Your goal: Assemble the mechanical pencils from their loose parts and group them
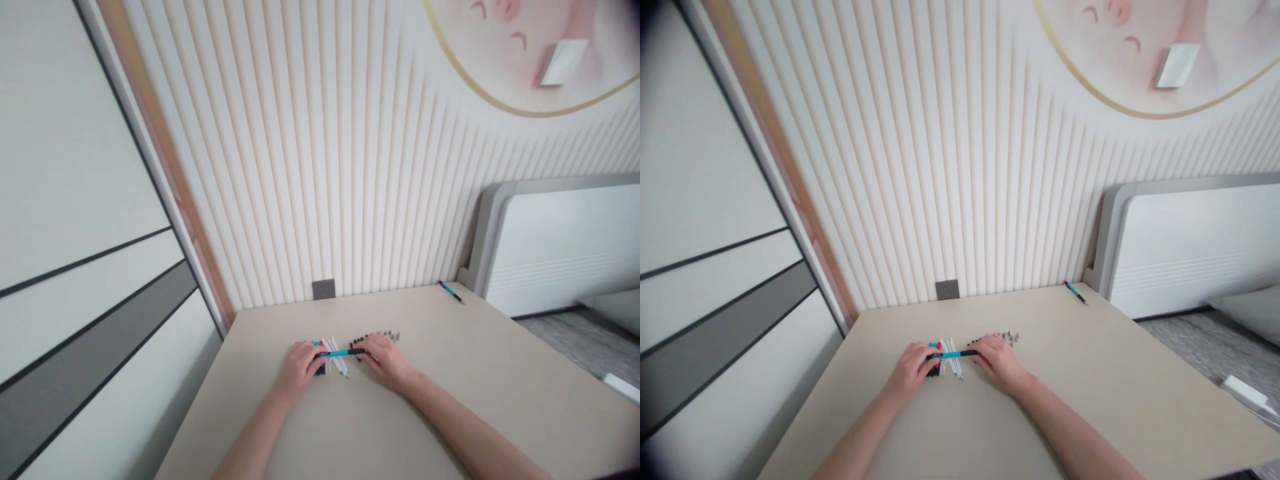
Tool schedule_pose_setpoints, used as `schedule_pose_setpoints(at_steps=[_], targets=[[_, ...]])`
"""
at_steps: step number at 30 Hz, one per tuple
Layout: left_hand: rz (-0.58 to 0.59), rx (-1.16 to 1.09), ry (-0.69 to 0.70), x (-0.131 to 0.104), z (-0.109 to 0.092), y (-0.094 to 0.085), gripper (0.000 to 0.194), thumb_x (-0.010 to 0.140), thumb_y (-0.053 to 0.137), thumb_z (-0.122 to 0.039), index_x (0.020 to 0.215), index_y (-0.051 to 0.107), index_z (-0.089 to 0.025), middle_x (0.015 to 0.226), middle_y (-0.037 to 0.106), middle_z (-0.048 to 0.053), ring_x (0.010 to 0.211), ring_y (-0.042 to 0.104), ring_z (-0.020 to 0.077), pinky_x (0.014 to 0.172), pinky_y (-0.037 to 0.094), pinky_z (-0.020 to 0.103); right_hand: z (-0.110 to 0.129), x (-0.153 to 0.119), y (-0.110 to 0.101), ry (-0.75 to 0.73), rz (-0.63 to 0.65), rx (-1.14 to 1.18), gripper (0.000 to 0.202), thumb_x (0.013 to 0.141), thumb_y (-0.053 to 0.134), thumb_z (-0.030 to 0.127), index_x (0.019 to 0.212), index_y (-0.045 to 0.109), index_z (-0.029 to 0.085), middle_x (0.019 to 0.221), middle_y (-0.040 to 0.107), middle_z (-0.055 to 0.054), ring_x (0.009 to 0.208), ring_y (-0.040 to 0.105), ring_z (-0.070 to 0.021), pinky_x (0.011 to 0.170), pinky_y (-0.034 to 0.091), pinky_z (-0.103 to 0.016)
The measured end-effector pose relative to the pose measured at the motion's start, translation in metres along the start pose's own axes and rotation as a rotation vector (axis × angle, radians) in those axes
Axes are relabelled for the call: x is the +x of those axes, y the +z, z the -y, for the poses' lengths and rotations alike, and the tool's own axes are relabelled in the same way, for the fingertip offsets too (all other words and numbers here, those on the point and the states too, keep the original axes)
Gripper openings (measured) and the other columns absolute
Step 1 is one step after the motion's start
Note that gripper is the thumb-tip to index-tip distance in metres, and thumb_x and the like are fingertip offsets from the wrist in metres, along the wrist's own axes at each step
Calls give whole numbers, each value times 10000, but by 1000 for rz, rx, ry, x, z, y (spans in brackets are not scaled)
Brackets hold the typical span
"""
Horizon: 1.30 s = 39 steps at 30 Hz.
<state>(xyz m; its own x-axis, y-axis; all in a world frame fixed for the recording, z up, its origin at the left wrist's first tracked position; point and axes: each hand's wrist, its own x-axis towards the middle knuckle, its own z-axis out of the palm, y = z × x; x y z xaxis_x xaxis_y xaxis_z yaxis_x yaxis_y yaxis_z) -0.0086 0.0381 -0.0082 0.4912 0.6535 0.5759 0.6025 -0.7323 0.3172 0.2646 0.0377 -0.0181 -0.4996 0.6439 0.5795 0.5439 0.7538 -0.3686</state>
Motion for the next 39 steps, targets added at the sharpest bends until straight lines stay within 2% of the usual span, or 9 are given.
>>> schedule_pose_setpoints(at_steps=[3,8,11,14,17,23,29,33,39], targets=[[-2,4,14,1,0,0,216,962,477,-352,981,636,-206,861,661,43,823,592,188,762,461,321,1,2,-1,-3,32,-58,239,987,405,305,1031,617,205,896,660,-64,829,577,-188,759,422,-331],[3,-4,17,2,-1,-2,200,959,487,-345,960,638,-214,856,660,41,829,591,186,760,462,318,5,3,-2,-54,124,-161,368,1001,347,321,760,592,188,686,600,-40,706,550,-177,733,391,-345],[-7,-3,20,2,-2,-5,176,958,493,-328,964,626,-214,860,658,39,831,592,184,766,461,319,8,4,-5,-49,107,-105,286,996,374,335,961,621,194,817,650,-59,789,577,-186,764,404,-346],[-44,-4,1,2,-1,-7,166,962,481,-312,966,611,-208,857,656,40,816,589,182,751,464,313,8,5,-9,-41,48,-58,281,978,430,343,1188,559,208,996,665,-90,895,584,-202,805,419,-358],[-52,-12,3,2,-1,-6,155,960,484,-297,965,613,-210,856,657,41,809,589,179,744,467,308,6,4,-10,-76,4,-49,251,984,415,313,1135,590,216,961,669,-88,861,578,-197,790,423,-356],[-78,9,105,3,-3,-3,137,940,532,-301,928,620,-198,814,645,36,780,585,173,751,463,312,3,2,-6,-44,42,-59,391,1010,307,310,771,594,195,680,578,-41,697,528,-170,730,391,-337],[-80,30,91,5,-3,-6,172,949,511,-320,911,627,-199,788,640,33,761,586,166,732,468,308,2,4,-9,6,4,23,258,983,417,362,1059,614,213,894,665,-75,829,584,-187,774,421,-334],[-69,22,89,5,-3,-7,173,955,501,-314,932,629,-200,804,646,36,771,591,168,750,468,316,1,4,-9,-14,-14,9,233,977,441,342,1011,635,218,855,670,-64,800,591,-181,762,425,-328],[-40,41,99,6,-4,-9,147,949,518,-311,972,624,-212,818,650,29,780,586,170,752,460,310,0,6,-12,11,58,-25,290,996,385,329,949,647,214,831,668,-53,798,578,-180,765,412,-339]])
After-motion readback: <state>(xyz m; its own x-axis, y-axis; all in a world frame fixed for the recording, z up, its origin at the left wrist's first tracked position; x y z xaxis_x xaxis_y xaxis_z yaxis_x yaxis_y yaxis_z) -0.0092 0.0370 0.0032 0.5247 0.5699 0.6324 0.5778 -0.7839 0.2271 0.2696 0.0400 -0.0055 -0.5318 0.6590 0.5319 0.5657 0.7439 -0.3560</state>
